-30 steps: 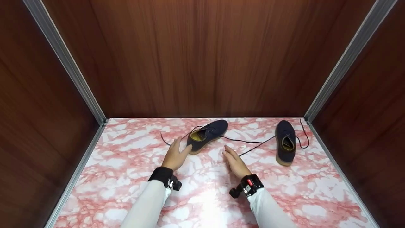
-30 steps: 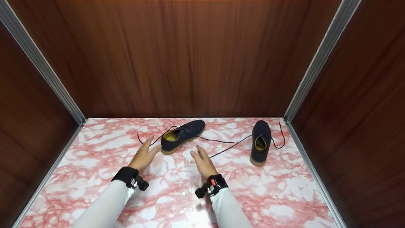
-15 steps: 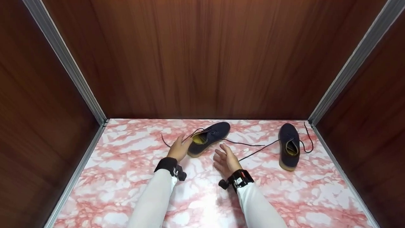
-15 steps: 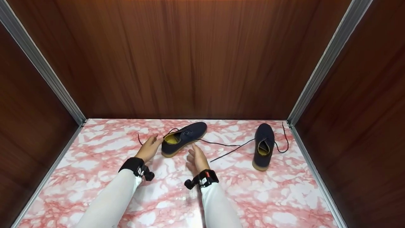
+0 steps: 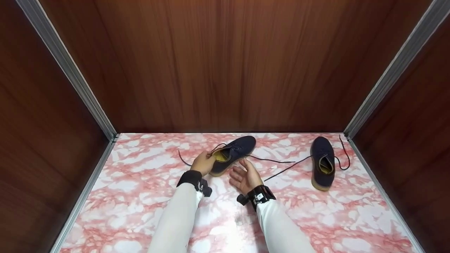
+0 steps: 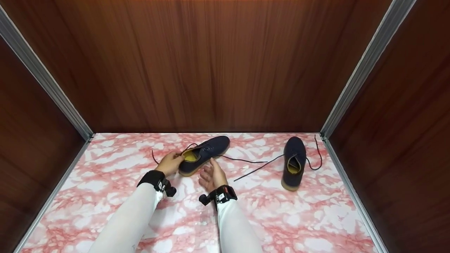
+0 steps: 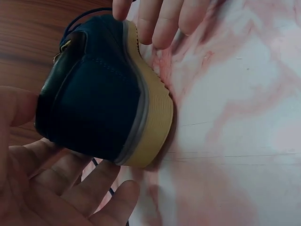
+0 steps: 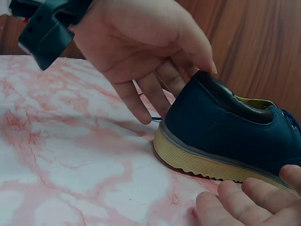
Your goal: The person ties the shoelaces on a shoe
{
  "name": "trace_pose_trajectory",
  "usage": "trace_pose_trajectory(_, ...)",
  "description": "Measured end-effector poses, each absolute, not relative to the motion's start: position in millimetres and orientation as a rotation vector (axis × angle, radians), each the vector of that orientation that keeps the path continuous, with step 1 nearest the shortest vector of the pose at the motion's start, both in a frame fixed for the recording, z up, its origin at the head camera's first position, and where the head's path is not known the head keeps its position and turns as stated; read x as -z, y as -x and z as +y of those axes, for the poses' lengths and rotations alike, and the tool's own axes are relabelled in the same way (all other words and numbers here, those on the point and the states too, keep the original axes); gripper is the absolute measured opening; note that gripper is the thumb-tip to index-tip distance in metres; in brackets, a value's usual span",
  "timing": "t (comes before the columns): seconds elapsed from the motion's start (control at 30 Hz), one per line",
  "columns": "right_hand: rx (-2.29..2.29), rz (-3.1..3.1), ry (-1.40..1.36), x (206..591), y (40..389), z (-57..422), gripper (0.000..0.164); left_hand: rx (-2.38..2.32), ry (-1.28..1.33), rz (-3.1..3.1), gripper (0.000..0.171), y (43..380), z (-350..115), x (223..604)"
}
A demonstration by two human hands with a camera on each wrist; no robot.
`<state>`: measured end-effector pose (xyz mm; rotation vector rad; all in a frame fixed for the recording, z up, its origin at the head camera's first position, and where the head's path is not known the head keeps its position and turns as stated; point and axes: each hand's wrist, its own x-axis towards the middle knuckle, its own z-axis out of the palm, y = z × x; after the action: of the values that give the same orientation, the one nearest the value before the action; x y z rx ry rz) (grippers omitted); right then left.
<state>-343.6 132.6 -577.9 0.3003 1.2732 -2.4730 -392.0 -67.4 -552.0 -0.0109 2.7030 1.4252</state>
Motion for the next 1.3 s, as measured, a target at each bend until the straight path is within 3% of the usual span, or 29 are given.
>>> trace_pose_trajectory(0.67,2.297,1.676,-0.426,566.9,340.9,139.3,0.07,-1.365,0.026,2.718,0.034,362.9,-42.8,536.1)
trace_pose_trajectory(1.0,2.178,1.971,-0.433,562.7,332.0,147.0,0.036,-1.344,-0.014,2.747,0.028,327.9,-35.4,535.7)
trace_pose_trajectory(1.3,2.001,2.31,-0.301,570.5,313.0,151.9,0.036,-1.395,-0.086,2.745,0.021,287.5,-33.8,549.2)
